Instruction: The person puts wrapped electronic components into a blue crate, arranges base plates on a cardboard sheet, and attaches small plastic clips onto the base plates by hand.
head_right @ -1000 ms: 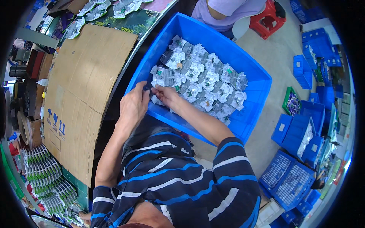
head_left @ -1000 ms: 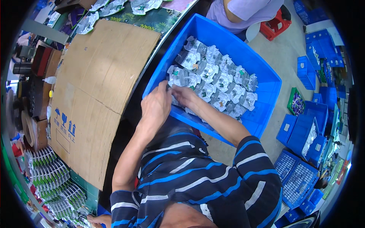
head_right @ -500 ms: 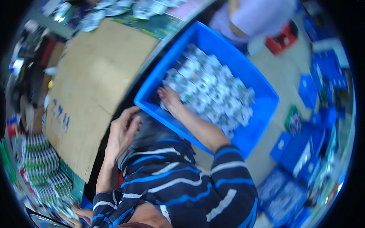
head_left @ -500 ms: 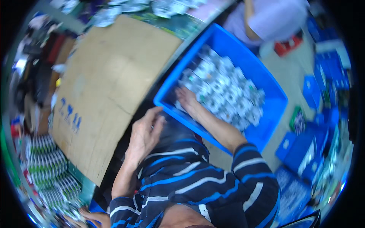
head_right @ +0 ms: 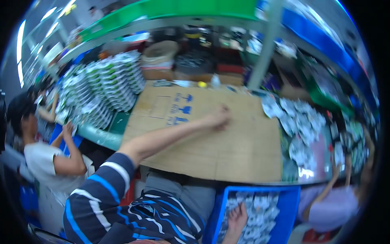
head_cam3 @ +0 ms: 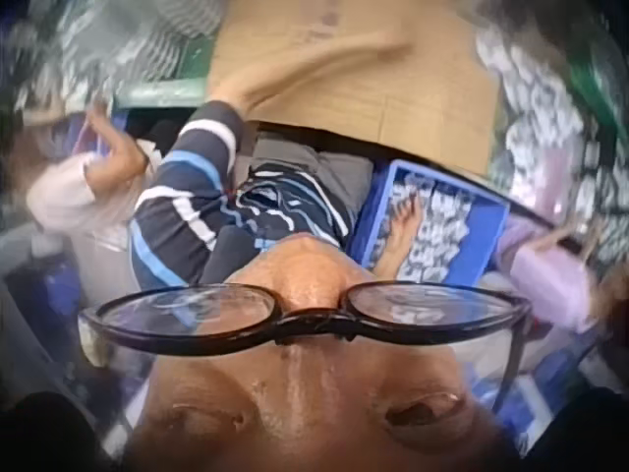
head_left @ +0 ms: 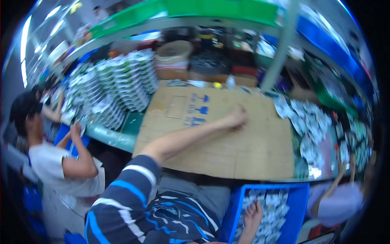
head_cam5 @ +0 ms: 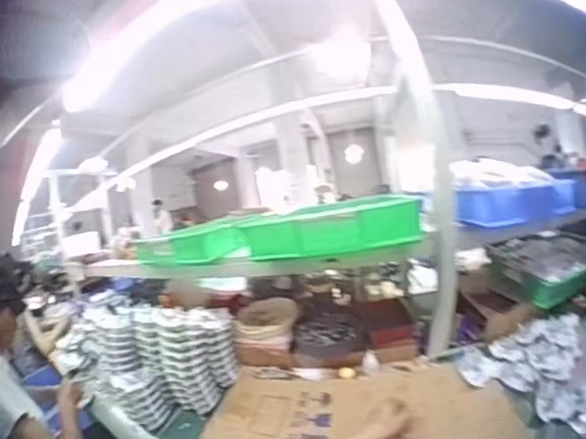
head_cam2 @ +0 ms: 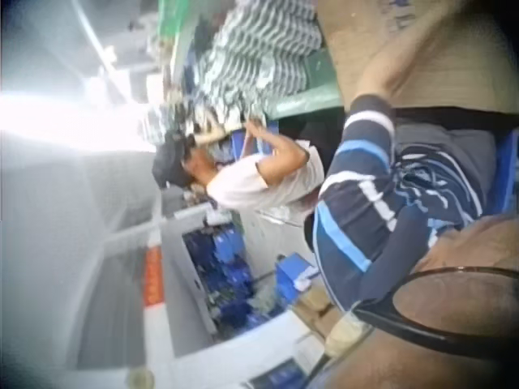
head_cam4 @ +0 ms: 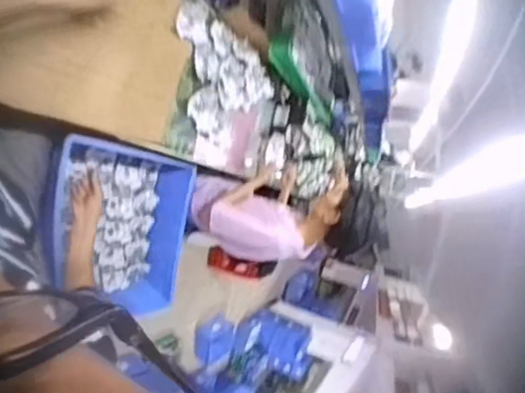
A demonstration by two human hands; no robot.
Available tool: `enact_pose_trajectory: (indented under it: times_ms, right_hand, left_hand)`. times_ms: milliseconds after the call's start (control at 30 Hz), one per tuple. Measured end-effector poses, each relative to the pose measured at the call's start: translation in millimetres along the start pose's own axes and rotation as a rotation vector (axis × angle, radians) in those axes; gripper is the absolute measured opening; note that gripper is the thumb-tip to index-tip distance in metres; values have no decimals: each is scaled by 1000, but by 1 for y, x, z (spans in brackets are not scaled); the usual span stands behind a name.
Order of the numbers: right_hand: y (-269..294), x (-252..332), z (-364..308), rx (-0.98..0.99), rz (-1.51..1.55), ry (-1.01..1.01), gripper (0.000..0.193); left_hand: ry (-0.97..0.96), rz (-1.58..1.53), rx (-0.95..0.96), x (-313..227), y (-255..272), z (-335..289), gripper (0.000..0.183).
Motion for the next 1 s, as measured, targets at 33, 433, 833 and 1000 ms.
enact_pose_trajectory:
  times_ms: [33,433,833,1000]
  right_hand:
    - [-30,2,-15,25,18,24,18]
    - [-94,-45,-87,-280,-803,310,14]
    - [-101,-55,-84,-237,-833,328,18]
    - [-116,-22,-84,-208,-832,454,22]
  left_hand:
    - [39,-37,-8,-3,-10,22,30]
    - [-122,415,-193,-60,-115,119,22]
    - [-29,217,-17,-49,-101,117,20]
    - [-194,201,258,-60,-103,25,37]
Point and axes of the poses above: each hand's wrist, its own z-axis towards the middle knuckle, its own y-axis out of the back of the hand, x = y × z, the point moved 7 cm from there along z, towards the middle knuckle, and after that the axes turned 5 degrees about x, right-handed, at the moved point
